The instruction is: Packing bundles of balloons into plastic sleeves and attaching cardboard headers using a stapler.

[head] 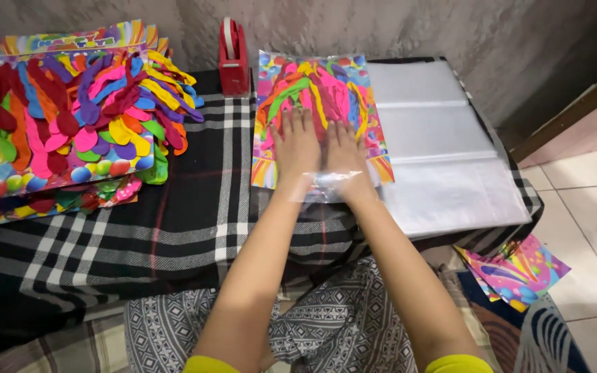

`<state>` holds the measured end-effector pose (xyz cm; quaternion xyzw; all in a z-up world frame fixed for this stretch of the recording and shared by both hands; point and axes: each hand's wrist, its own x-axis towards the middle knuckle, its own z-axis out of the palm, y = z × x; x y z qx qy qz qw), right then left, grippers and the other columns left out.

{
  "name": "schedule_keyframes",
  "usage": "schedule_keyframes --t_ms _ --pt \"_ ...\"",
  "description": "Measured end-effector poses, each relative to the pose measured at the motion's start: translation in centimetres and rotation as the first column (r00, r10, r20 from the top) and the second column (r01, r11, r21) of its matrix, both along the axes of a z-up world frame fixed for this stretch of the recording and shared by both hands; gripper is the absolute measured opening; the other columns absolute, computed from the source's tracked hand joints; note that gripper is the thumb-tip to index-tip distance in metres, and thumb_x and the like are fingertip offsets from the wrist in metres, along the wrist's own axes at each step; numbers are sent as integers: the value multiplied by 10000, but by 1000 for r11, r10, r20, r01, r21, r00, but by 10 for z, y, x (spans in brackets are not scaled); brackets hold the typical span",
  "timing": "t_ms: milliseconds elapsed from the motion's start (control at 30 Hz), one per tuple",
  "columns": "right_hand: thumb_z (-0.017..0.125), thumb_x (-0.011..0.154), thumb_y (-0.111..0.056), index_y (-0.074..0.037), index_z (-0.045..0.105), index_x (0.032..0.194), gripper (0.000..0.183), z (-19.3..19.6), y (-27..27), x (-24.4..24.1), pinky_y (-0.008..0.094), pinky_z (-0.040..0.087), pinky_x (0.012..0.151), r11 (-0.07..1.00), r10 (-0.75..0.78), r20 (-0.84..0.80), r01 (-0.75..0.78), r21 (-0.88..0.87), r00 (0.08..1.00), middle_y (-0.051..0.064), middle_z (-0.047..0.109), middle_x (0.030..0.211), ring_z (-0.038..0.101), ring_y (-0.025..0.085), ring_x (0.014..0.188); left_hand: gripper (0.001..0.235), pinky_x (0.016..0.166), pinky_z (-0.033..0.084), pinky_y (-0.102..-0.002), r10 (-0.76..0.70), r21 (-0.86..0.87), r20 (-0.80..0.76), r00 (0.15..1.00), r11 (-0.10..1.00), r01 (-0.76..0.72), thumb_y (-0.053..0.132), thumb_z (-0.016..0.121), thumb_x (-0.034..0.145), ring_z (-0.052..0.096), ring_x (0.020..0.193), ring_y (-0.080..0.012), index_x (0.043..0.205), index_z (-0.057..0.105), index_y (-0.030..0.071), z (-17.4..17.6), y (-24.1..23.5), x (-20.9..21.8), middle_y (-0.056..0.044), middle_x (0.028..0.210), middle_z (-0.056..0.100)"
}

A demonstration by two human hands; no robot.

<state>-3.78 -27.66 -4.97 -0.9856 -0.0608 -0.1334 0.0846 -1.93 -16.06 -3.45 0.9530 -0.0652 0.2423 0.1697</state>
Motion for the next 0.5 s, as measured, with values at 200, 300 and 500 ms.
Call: schedule_keyframes --t_ms 200,300,500 --pt "525 963 -218 -4 540 1432 515 15 17 31 629 290 1160 998 -48 244 53 -17 969 211 599 1384 479 400 1402 438 1111 357 -632 -9 -62 38 999 998 12 75 446 960 496 1376 -377 1385 551 95 -6 21 30 -165 1449 535" --pt "480 1025 -253 -13 561 1401 454 5 11 53 625 284 1160 998 -42 299 53 -29 953 207 596 1367 468 399 1396 420 1120 329 -621 30 -25 28 999 999 -30 115 448 948 490 1384 -364 1353 562 111 -32 22 52 -166 1424 542" --pt "485 1010 -225 -31 526 1453 486 0 20 64 654 280 1155 999 -34 253 41 -22 967 205 573 1423 467 391 1413 401 1121 301 -639 27 -34 119 992 999 -23 244 544 965 479 1390 -371 1345 597 125 -58 29 71 -187 1415 553"
